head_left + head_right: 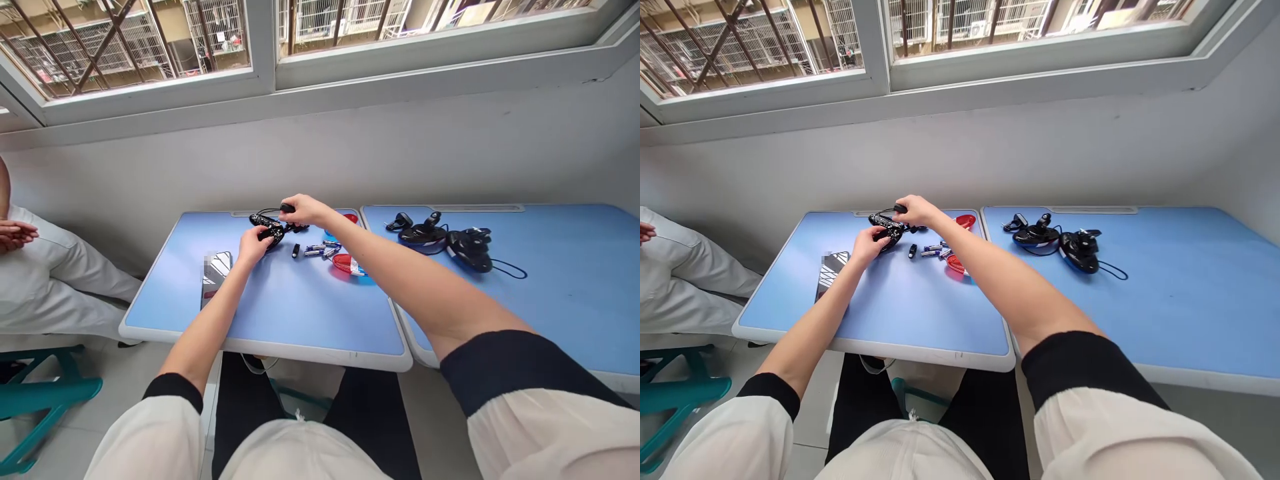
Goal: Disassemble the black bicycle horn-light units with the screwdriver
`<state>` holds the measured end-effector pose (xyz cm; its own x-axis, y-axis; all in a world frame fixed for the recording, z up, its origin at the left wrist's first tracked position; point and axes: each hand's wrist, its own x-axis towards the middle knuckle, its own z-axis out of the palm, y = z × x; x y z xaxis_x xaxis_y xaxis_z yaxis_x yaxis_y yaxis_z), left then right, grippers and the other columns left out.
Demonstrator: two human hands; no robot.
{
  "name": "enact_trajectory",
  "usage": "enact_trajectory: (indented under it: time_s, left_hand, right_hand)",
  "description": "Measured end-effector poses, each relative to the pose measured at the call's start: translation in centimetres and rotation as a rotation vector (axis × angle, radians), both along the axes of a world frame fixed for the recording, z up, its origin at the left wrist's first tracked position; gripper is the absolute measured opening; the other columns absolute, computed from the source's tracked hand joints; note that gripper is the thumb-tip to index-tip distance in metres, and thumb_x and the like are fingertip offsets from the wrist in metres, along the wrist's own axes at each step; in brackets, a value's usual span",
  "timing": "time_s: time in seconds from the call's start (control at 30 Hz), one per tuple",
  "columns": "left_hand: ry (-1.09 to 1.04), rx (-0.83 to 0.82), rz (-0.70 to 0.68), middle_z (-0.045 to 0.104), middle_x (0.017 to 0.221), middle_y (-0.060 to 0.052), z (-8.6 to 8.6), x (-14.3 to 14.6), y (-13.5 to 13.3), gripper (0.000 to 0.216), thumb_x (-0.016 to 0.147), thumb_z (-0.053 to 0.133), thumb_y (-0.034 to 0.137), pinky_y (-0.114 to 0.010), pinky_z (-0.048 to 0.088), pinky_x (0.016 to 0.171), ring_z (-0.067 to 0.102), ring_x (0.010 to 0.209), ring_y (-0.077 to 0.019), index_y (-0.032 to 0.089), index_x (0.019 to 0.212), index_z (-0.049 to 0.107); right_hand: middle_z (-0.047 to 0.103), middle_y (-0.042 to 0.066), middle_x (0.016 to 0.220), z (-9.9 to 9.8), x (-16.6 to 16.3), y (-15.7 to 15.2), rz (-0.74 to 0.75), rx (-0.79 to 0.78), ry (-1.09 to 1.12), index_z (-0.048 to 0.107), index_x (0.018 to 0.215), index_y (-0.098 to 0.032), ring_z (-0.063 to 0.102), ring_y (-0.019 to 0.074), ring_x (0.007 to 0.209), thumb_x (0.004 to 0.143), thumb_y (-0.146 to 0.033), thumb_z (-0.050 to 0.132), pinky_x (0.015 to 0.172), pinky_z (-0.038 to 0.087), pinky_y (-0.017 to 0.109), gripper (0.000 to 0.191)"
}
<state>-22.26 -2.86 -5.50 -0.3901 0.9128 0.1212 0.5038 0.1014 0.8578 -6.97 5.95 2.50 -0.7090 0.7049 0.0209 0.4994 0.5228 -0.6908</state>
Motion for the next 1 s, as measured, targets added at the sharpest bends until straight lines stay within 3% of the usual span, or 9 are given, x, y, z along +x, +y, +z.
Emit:
enact_trajectory:
  time_s: [0.17,0.27,0.43,0.63,0.73,0.83,0.9,1.0]
  left_hand:
    - [0.088,0.015,0.000,0.068,0.095,-0.010,0.4,0.1,0.2,0.031,0.065,0.071,0.014,-0.038,0.042,0.094,0.060,0.095,-0.0249,0.018,0.096,0.071]
    - [0.209,-0.006,0.019,0.066,0.099,-0.011,0.5,0.3,0.0,0.036,0.069,0.070,0.019,-0.039,0.041,0.095,0.058,0.098,-0.0262,0.017,0.105,0.069]
    - [0.465,-0.098,0.072,0.062,0.109,-0.012,0.8,1.0,-0.6,0.049,0.074,0.068,0.030,-0.037,0.041,0.096,0.054,0.105,-0.0275,0.018,0.120,0.062]
    - [0.623,-0.123,0.149,0.058,0.115,-0.012,1.0,1.8,-1.0,0.054,0.073,0.069,0.035,-0.039,0.040,0.096,0.050,0.110,-0.0304,0.021,0.125,0.058]
    - [0.683,-0.107,0.162,0.057,0.114,-0.014,0.9,1.7,-1.3,0.050,0.074,0.067,0.037,-0.041,0.039,0.097,0.050,0.110,-0.0307,0.018,0.120,0.060]
    - [0.735,-0.080,0.190,0.057,0.114,-0.017,0.4,1.5,-2.6,0.050,0.073,0.066,0.036,-0.043,0.039,0.096,0.048,0.112,-0.0333,0.013,0.118,0.061]
    - [0.761,0.024,0.242,0.055,0.119,-0.018,0.1,1.9,-3.9,0.046,0.075,0.063,0.033,-0.045,0.038,0.097,0.047,0.114,-0.0345,0.012,0.116,0.061]
    - [0.749,0.232,0.230,0.059,0.108,-0.016,0.5,4.6,-5.5,0.031,0.081,0.054,0.030,-0.044,0.039,0.094,0.051,0.105,-0.0310,0.014,0.105,0.066]
  right_hand:
    - [0.053,-0.004,0.046,-1.7,-1.2,0.4,-0.065,-0.105,0.027,0.047,0.059,-0.019,0.048,0.0097,0.041,0.070,-0.010,0.066,0.044,0.038,0.023,0.023]
    - [0.054,-0.004,0.047,-2.0,-0.7,0.7,-0.112,-0.172,0.053,0.052,0.063,-0.018,0.052,0.0116,0.042,0.071,-0.007,0.065,0.044,0.041,0.024,0.019]
    - [0.061,-0.003,0.061,-1.4,1.1,1.0,-0.145,-0.256,0.154,0.063,0.084,-0.015,0.057,0.0089,0.050,0.071,-0.003,0.066,0.046,0.042,0.020,0.017]
    - [0.057,-0.003,0.061,0.0,4.5,0.8,-0.226,-0.244,0.263,0.061,0.089,-0.014,0.051,0.0062,0.046,0.079,-0.009,0.063,0.042,0.037,0.018,0.011]
    - [0.060,-0.002,0.064,1.3,9.0,0.7,-0.303,-0.211,0.303,0.058,0.097,-0.016,0.050,0.0065,0.043,0.087,-0.018,0.056,0.039,0.035,0.018,0.010]
    - [0.056,-0.003,0.059,2.6,16.0,0.7,-0.464,-0.113,0.374,0.057,0.094,-0.016,0.045,0.0052,0.039,0.086,-0.018,0.057,0.038,0.031,0.018,0.008]
    - [0.054,-0.004,0.055,2.9,21.2,0.6,-0.631,-0.044,0.406,0.057,0.090,-0.015,0.041,0.0045,0.038,0.082,-0.013,0.059,0.037,0.027,0.018,0.008]
    - [0.054,-0.002,0.052,2.4,27.8,0.0,-0.848,-0.038,0.425,0.057,0.087,-0.014,0.038,0.0046,0.038,0.077,-0.011,0.063,0.037,0.025,0.018,0.012]
